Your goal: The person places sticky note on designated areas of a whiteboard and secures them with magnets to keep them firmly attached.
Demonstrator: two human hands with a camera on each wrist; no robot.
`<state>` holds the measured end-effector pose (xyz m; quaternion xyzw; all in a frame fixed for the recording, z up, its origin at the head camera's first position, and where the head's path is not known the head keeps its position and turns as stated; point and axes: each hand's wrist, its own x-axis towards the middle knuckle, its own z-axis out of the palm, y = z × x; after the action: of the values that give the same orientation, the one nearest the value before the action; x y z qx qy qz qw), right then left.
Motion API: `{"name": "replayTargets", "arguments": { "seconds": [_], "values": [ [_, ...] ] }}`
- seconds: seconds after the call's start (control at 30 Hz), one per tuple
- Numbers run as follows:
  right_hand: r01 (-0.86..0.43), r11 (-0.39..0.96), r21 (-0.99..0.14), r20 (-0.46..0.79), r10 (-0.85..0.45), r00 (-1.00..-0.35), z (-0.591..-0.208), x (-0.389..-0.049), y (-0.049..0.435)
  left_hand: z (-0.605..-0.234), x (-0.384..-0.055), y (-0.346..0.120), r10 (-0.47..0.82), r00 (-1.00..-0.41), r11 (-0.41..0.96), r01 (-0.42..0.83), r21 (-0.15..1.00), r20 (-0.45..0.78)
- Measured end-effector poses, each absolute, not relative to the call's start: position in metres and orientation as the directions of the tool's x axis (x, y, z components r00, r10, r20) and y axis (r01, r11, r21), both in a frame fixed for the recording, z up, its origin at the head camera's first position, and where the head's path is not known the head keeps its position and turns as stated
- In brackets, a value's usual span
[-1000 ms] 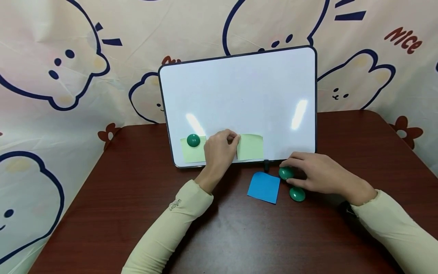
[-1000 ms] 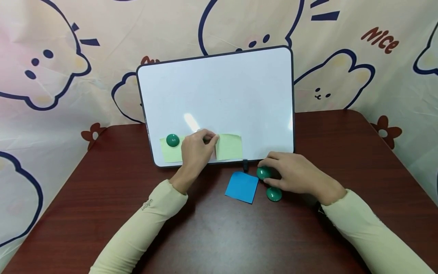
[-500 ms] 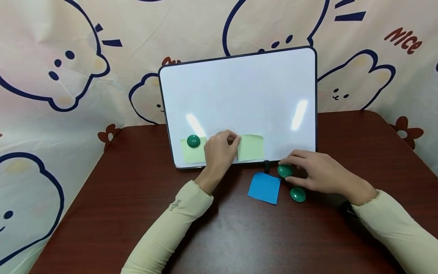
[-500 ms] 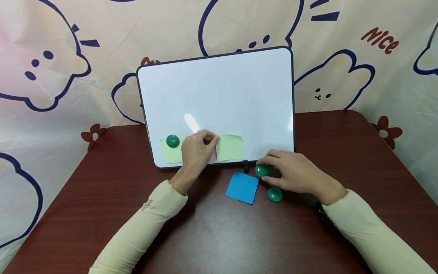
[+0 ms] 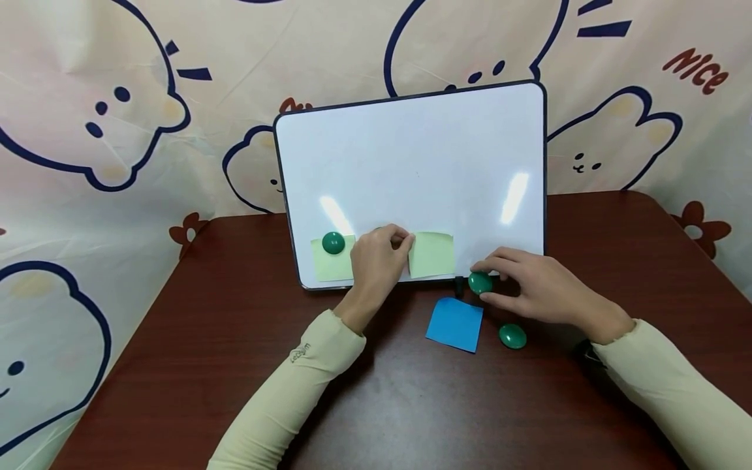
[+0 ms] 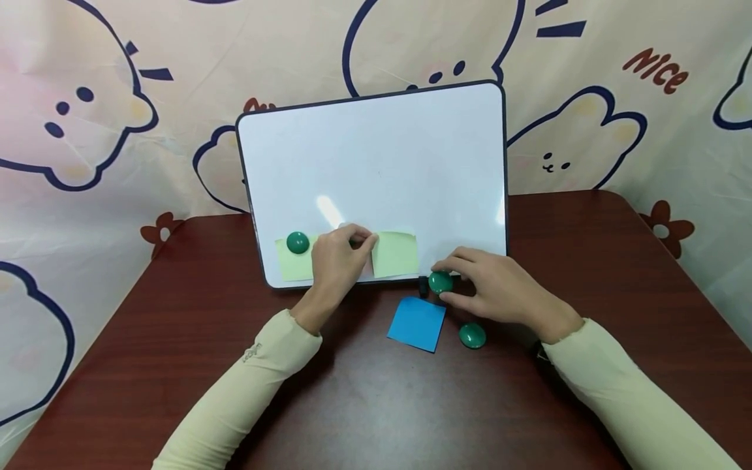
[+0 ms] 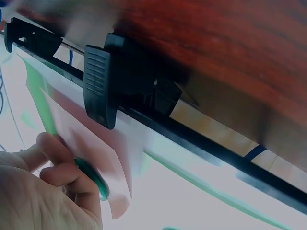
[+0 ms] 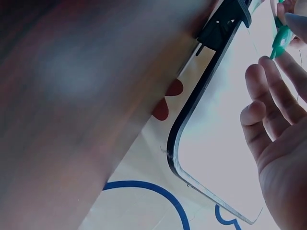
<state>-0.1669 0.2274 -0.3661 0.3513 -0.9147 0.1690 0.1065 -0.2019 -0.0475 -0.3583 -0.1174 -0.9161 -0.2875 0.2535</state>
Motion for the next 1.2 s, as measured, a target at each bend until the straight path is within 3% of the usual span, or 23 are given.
{"name": "replayTargets", "arguments": {
  "seconds": [0.4, 1.2],
  "values": [
    [-0.701, 0.694, -0.165, 0.340, -0.627, -0.701, -0.366, -0.171, 0.218, -0.360, -0.201, -0.048, 0.072, -0.844, 0.806, 0.362, 0.467, 0.531],
    [-0.749, 0.648, -0.141, 0.404, -0.653, -0.641, -0.366, -0.179, 0.199, -0.360, -0.202, -0.048, 0.073, -0.841, 0.809, 0.364, 0.462, 0.536]
  ]
}}
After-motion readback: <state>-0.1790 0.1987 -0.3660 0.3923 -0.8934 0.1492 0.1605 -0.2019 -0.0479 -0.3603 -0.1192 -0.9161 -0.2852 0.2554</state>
